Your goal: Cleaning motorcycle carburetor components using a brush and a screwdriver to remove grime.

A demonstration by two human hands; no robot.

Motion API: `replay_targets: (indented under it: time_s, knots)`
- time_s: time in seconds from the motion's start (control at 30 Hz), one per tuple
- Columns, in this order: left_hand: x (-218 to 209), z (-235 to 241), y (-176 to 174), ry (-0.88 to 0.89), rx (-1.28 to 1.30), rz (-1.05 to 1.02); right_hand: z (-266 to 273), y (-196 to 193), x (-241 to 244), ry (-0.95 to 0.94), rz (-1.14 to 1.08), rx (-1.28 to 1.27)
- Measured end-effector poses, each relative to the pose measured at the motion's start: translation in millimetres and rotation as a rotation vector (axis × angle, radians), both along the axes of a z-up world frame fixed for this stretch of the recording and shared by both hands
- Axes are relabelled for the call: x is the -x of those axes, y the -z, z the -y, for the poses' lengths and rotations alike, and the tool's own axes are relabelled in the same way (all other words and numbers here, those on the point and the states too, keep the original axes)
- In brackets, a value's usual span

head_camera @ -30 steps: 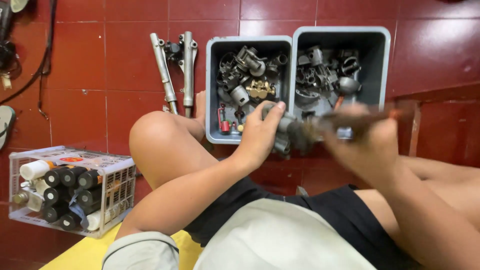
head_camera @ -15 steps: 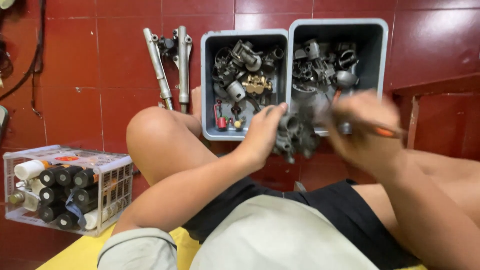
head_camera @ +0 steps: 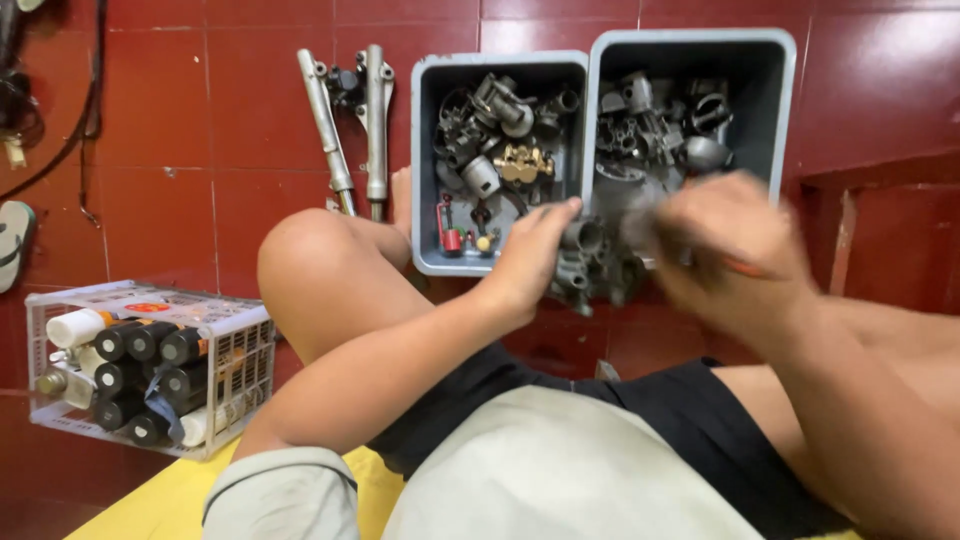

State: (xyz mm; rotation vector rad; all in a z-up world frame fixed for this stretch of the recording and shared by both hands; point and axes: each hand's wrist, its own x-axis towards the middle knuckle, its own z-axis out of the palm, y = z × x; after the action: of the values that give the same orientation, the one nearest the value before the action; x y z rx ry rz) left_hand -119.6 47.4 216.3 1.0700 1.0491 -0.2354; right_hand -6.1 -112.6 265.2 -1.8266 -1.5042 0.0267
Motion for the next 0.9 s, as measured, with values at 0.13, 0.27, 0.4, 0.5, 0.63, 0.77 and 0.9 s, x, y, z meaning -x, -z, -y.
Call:
replay_targets:
  time_s: [0.13,0.27,0.4,0.5,0.63,0.77,0.9]
  knots:
    - [-1,-4,-8,0.015,0.0,0.069,-2,-9,-2,-0.043,-0.169,0.004]
    - [2,-5,-8,-0.07,0.087,0.079,6,9,-7,0.024,0.081,0.072]
    - [1,-5,-14,-0.005,0.012,0.109,5,-15,5,-0.099,-0.409,0.078]
    - [-1,-6,-4,-0.106,0.14,0.096,-5,-8,-5,0.009,0.008,0.019]
    - [1,-9,3,-0.195,0.151,0.22,-4,-11,-7,-0.048,-0.343,0.012]
    - [-3,-9,-17,-0.202,0.406,0.185,5,-4,-11,0.007,-0.068,0.082]
    - [-6,-7,-30,-0.201,0.315,0.146,15,-4,-1,0.095,-0.558,0.104]
